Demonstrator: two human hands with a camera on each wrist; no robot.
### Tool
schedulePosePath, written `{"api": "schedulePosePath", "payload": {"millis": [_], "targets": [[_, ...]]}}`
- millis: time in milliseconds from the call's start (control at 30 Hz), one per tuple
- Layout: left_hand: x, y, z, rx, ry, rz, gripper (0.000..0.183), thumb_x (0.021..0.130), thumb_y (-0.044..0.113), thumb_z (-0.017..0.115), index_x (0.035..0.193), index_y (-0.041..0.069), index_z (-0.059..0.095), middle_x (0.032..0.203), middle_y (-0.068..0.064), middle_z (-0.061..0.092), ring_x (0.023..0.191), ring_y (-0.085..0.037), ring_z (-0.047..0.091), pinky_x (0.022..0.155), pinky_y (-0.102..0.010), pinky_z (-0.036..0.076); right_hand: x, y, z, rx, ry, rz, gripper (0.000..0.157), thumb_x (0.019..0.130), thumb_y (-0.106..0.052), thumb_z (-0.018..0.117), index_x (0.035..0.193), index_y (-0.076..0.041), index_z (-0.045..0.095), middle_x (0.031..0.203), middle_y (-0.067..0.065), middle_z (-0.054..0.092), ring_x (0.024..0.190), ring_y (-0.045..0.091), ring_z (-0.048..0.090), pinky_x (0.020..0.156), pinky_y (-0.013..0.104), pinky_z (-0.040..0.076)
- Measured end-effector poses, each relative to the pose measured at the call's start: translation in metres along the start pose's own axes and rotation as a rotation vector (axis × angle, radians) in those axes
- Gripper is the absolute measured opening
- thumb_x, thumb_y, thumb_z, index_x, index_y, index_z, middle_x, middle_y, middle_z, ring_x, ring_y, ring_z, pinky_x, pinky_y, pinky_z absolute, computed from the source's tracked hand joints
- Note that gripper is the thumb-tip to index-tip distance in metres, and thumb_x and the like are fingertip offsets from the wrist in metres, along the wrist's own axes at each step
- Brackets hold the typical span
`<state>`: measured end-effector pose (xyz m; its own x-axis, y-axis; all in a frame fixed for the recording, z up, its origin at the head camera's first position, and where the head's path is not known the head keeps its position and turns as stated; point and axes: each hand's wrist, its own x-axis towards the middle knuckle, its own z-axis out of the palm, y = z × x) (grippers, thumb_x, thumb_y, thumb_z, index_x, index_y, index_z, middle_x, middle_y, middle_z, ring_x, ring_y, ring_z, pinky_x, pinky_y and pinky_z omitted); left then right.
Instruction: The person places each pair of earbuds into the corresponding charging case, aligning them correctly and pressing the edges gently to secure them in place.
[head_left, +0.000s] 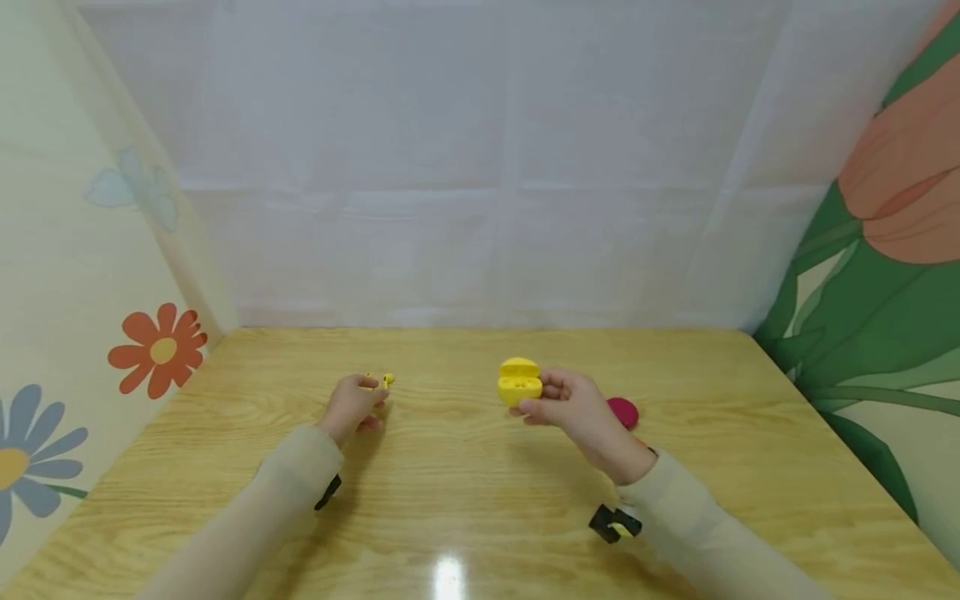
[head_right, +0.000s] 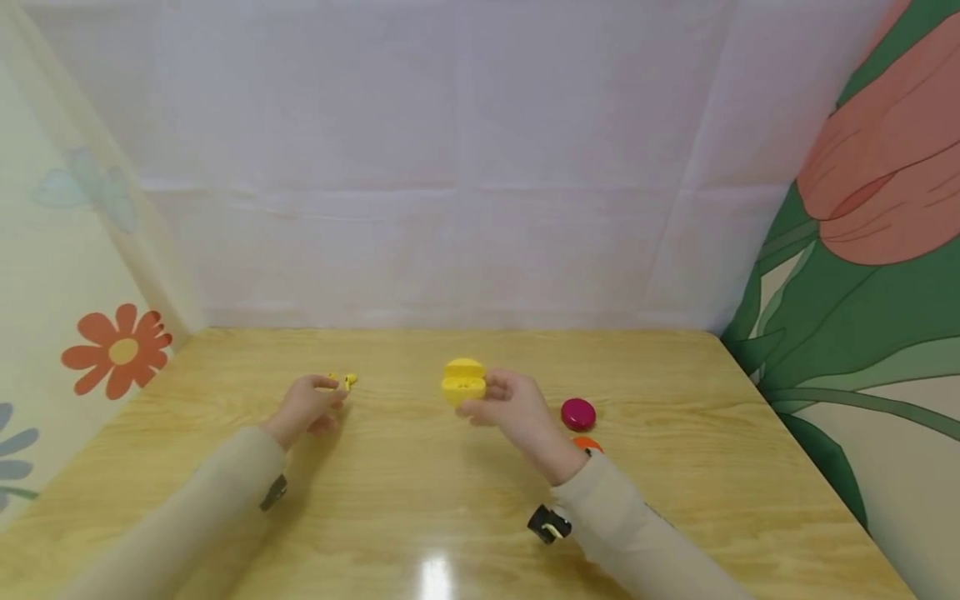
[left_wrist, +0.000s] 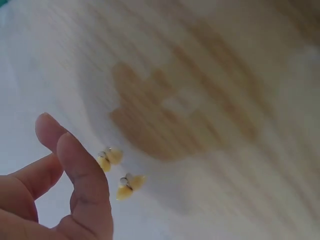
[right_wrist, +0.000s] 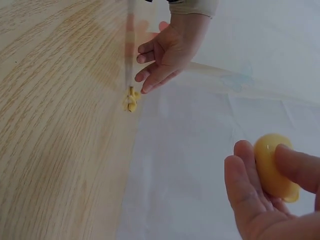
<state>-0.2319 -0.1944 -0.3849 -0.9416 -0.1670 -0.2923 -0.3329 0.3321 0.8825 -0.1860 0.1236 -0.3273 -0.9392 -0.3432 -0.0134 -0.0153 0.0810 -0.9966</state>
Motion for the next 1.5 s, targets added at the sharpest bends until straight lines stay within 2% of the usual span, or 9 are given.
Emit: {"api": "schedulePosePath", "payload": {"millis": [100, 267, 400, 600, 733, 833, 1200, 1500], "targets": [[0.003, -0.002, 0.000, -0.029, -0.001, -0.020, 0.040, 0.097, 0.006, 0.057, 0.130, -0.010, 0.042, 0.088, -0.013, 0.060, 0.043, -0.010, 0.053, 0.047, -0.024, 0.050, 0.000, 0.001, 0.000, 0.000, 0.003, 0.001, 0.034, 0.092, 0.000, 0.064, 0.120, 0.015, 0.052, 0.108, 0.019, 0.066, 0.096, 0.029, 0.067, 0.086, 0.042, 0.053], [0.008, -0.001, -0.002, -0.006, -0.004, -0.031, 0.041, 0.096, 0.008, 0.058, 0.130, -0.011, 0.043, 0.091, -0.014, 0.062, 0.045, -0.011, 0.056, 0.047, -0.024, 0.048, 0.000, 0.002, -0.001, -0.003, -0.006, -0.005, 0.034, 0.092, 0.000, 0.064, 0.119, 0.016, 0.052, 0.107, 0.019, 0.066, 0.097, 0.033, 0.067, 0.084, 0.041, 0.054], [0.013, 0.000, -0.001, -0.002, -0.018, -0.070, 0.038, 0.097, 0.009, 0.059, 0.127, -0.009, 0.045, 0.091, -0.012, 0.065, 0.047, -0.010, 0.058, 0.049, -0.024, 0.048, 0.001, 0.003, -0.002, -0.010, -0.024, -0.011, 0.036, 0.092, -0.002, 0.064, 0.120, 0.016, 0.052, 0.108, 0.020, 0.066, 0.097, 0.033, 0.067, 0.084, 0.040, 0.054], [0.022, 0.000, 0.000, -0.052, -0.010, -0.140, 0.032, 0.096, 0.008, 0.059, 0.123, -0.006, 0.048, 0.079, -0.004, 0.064, 0.047, -0.009, 0.059, 0.048, -0.024, 0.048, 0.001, 0.004, -0.002, -0.004, -0.029, -0.012, 0.037, 0.092, -0.002, 0.065, 0.121, 0.016, 0.051, 0.108, 0.020, 0.067, 0.093, 0.024, 0.068, 0.082, 0.036, 0.055], [0.025, -0.001, 0.001, -0.086, 0.011, -0.160, 0.030, 0.095, 0.008, 0.060, 0.120, -0.005, 0.051, 0.069, 0.002, 0.062, 0.047, -0.008, 0.059, 0.047, -0.024, 0.048, 0.001, 0.004, -0.003, 0.001, -0.029, -0.013, 0.036, 0.092, -0.002, 0.065, 0.120, 0.015, 0.052, 0.108, 0.019, 0.067, 0.094, 0.027, 0.068, 0.081, 0.035, 0.055], [0.027, -0.002, 0.001, -0.099, 0.019, -0.158, 0.028, 0.095, 0.008, 0.060, 0.117, -0.005, 0.052, 0.065, 0.003, 0.062, 0.047, -0.008, 0.059, 0.046, -0.023, 0.048, 0.001, 0.005, -0.004, 0.001, -0.031, -0.017, 0.035, 0.092, -0.003, 0.065, 0.120, 0.015, 0.053, 0.107, 0.019, 0.067, 0.096, 0.032, 0.067, 0.081, 0.036, 0.055], [0.028, 0.000, 0.005, -0.081, 0.035, -0.135, 0.022, 0.095, 0.008, 0.060, 0.112, -0.004, 0.052, 0.065, 0.004, 0.061, 0.047, -0.008, 0.058, 0.047, -0.023, 0.047, 0.001, 0.005, -0.005, -0.003, -0.032, -0.020, 0.036, 0.092, -0.004, 0.066, 0.120, 0.015, 0.052, 0.108, 0.019, 0.067, 0.097, 0.034, 0.067, 0.082, 0.037, 0.055], [0.030, -0.002, 0.008, -0.064, 0.029, -0.128, 0.032, 0.092, 0.008, 0.062, 0.117, -0.004, 0.047, 0.066, 0.002, 0.060, 0.047, -0.008, 0.059, 0.048, -0.023, 0.047, 0.001, 0.005, -0.005, -0.002, -0.032, -0.027, 0.036, 0.092, -0.004, 0.066, 0.120, 0.014, 0.053, 0.107, 0.019, 0.067, 0.095, 0.032, 0.067, 0.083, 0.039, 0.055]]}}
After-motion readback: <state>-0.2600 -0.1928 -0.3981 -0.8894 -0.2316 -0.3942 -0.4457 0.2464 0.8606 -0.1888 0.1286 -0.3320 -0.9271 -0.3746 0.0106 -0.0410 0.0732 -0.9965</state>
